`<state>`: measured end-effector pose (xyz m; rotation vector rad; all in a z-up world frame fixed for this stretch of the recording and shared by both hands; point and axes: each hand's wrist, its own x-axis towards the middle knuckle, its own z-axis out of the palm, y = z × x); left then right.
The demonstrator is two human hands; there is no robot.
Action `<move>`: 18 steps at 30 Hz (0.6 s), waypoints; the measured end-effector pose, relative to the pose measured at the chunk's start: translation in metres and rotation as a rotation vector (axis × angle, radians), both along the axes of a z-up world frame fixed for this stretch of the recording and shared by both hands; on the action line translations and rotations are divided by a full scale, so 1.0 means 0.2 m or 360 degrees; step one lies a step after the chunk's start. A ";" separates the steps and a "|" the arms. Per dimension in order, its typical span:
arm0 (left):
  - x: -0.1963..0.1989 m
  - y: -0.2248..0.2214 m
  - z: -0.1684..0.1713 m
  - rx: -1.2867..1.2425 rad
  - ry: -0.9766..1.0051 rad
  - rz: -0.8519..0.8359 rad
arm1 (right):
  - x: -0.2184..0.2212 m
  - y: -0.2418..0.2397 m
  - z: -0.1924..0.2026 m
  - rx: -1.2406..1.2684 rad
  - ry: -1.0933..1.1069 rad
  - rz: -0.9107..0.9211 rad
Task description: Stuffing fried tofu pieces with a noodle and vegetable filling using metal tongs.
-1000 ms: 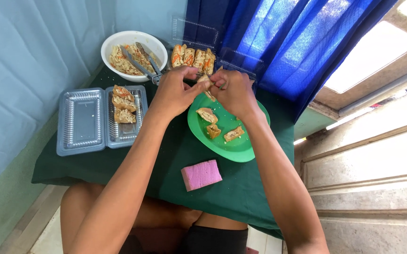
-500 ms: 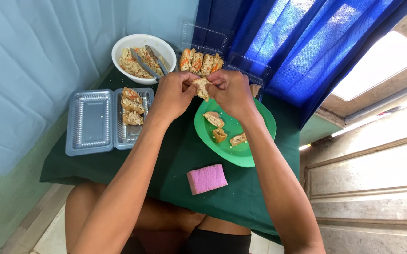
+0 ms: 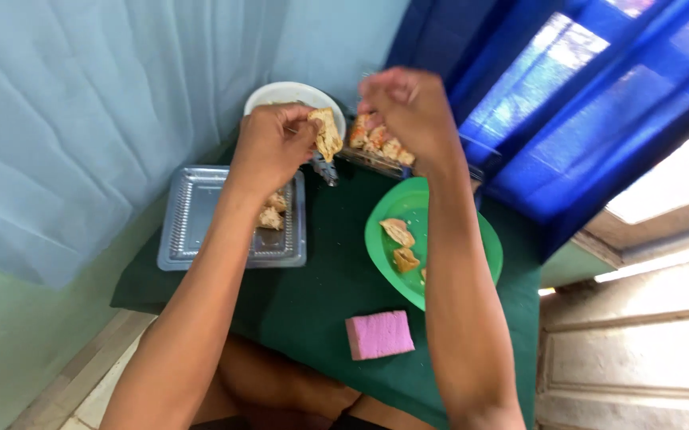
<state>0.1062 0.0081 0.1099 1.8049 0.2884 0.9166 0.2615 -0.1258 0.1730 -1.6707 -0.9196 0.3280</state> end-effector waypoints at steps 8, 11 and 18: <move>-0.08 0.32 0.01 -0.0116 -0.0002 0.0157 | 0.04 0.31 0.10 0.0303 -0.0220 -0.0170; -0.05 0.41 -0.02 -0.0166 -0.0010 0.0207 | 0.01 0.33 0.01 0.0416 -0.0187 -0.0151; 0.13 0.51 -0.11 -0.0002 0.0096 0.0483 | 0.14 0.39 -0.25 0.0090 -0.0164 -0.0233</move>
